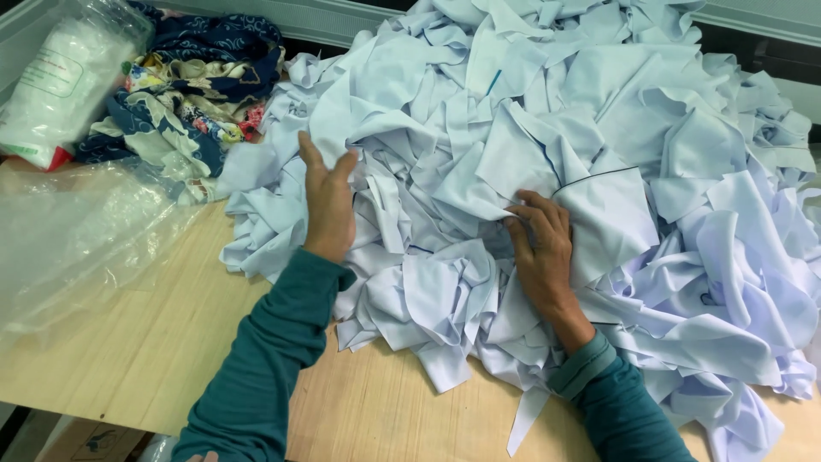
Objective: Folding white fabric pieces into a specific shape, rolling them, and placing them into individual plastic bags.
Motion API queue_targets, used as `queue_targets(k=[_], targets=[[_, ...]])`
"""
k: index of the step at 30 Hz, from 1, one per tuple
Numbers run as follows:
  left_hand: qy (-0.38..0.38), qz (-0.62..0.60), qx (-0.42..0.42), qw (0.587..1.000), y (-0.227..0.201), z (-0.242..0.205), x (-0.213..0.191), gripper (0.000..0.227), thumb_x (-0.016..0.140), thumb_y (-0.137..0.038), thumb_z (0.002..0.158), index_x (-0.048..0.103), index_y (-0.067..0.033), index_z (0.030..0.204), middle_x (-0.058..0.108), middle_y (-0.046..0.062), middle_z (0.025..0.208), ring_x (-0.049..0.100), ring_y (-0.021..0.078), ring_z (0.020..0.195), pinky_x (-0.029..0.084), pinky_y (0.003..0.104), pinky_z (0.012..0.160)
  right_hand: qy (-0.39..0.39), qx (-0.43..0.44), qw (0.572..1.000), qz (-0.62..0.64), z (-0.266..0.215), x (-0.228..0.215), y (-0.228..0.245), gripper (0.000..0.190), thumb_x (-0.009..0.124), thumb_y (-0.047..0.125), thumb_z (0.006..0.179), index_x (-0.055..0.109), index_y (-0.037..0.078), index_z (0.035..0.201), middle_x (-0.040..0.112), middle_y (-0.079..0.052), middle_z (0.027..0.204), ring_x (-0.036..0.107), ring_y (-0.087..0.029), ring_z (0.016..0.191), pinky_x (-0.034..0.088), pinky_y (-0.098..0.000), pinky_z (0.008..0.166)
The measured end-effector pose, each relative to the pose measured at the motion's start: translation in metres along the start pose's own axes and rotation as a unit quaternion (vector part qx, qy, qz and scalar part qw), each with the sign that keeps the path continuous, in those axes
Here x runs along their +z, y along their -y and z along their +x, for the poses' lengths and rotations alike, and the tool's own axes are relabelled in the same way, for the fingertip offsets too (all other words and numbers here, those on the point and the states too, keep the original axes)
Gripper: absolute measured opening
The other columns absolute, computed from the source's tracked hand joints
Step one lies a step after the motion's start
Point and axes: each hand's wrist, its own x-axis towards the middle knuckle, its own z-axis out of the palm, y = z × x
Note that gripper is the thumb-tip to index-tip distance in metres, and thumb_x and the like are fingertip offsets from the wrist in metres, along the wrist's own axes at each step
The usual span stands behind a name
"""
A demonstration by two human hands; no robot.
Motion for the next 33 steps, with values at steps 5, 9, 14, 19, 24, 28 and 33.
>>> queue_targets(k=[5,9,14,19,24,28,33], targets=[[0.207,0.260,0.135,0.933,-0.064,-0.074,0.045,0.089,0.075,-0.007,0.091,0.027,-0.0183,0.164,0.001,0.028,0.170,-0.005,0.0509,0.155,0.003,0.073,0.119,-0.009,0.023,0.999,0.038,0.002,-0.022,0.048,0.012,0.064,0.015,0.106,0.072,0.014,0.115,0.067,-0.005,0.124,0.061,-0.026,0.123,0.039,-0.0426,0.106],[0.349,0.354,0.151,0.854,-0.035,-0.093,0.054,0.100,0.080,-0.005,0.084,0.026,-0.0260,0.166,0.018,0.025,0.170,0.013,0.0540,0.153,-0.004,0.078,0.114,0.102,0.095,0.964,0.225,-0.005,-0.039,0.087,0.019,0.069,0.014,0.097,0.076,0.014,0.115,0.078,-0.004,0.095,0.074,-0.023,0.087,0.051,-0.0402,0.085],[0.389,0.298,0.149,0.859,-0.031,-0.065,0.039,0.044,0.065,0.002,0.088,0.070,-0.0131,0.129,0.073,0.015,0.125,0.064,0.0350,0.126,0.027,0.064,0.114,0.226,0.076,0.924,0.300,0.003,-0.070,0.116,0.019,0.071,0.010,0.091,0.081,0.011,0.107,0.076,-0.006,0.074,0.069,-0.016,0.062,0.056,-0.0322,0.062],[0.254,0.279,0.108,0.920,-0.082,-0.046,0.012,0.055,0.045,0.012,0.087,0.073,-0.0164,0.125,0.077,0.011,0.119,0.069,0.0307,0.120,0.052,0.046,0.106,0.134,0.105,0.938,0.301,0.011,-0.052,0.070,0.025,0.068,0.010,0.096,0.077,0.004,0.118,0.073,-0.012,0.080,0.061,-0.016,0.072,0.049,-0.0338,0.070],[0.118,-0.084,0.067,0.987,-0.079,-0.013,-0.014,0.052,0.044,0.004,0.102,0.044,-0.0128,0.151,0.051,0.012,0.142,0.053,0.0238,0.133,0.049,0.044,0.115,0.087,-0.057,0.973,-0.208,0.003,-0.026,0.011,0.024,0.069,0.024,0.098,0.074,0.020,0.121,0.047,-0.016,0.155,0.035,-0.042,0.146,0.035,-0.0539,0.109],[0.084,-0.130,0.058,0.986,-0.076,-0.006,-0.017,0.078,0.060,0.013,0.089,0.036,-0.0224,0.155,0.031,0.014,0.158,0.046,0.0259,0.145,0.049,0.038,0.114,0.136,0.006,0.966,-0.222,0.010,-0.025,-0.014,0.030,0.060,0.030,0.102,0.056,0.003,0.117,0.036,-0.010,0.168,0.031,-0.037,0.153,0.032,-0.0558,0.111],[0.115,0.018,0.099,0.988,-0.087,-0.026,0.003,0.072,0.060,-0.001,0.091,0.032,-0.0129,0.156,0.025,0.011,0.169,0.005,0.0324,0.162,0.018,0.042,0.129,-0.067,0.384,0.843,0.372,0.032,-0.066,-0.019,0.037,0.062,0.012,0.096,0.069,0.007,0.131,0.066,0.002,0.103,0.058,-0.011,0.095,0.045,-0.0204,0.089]])
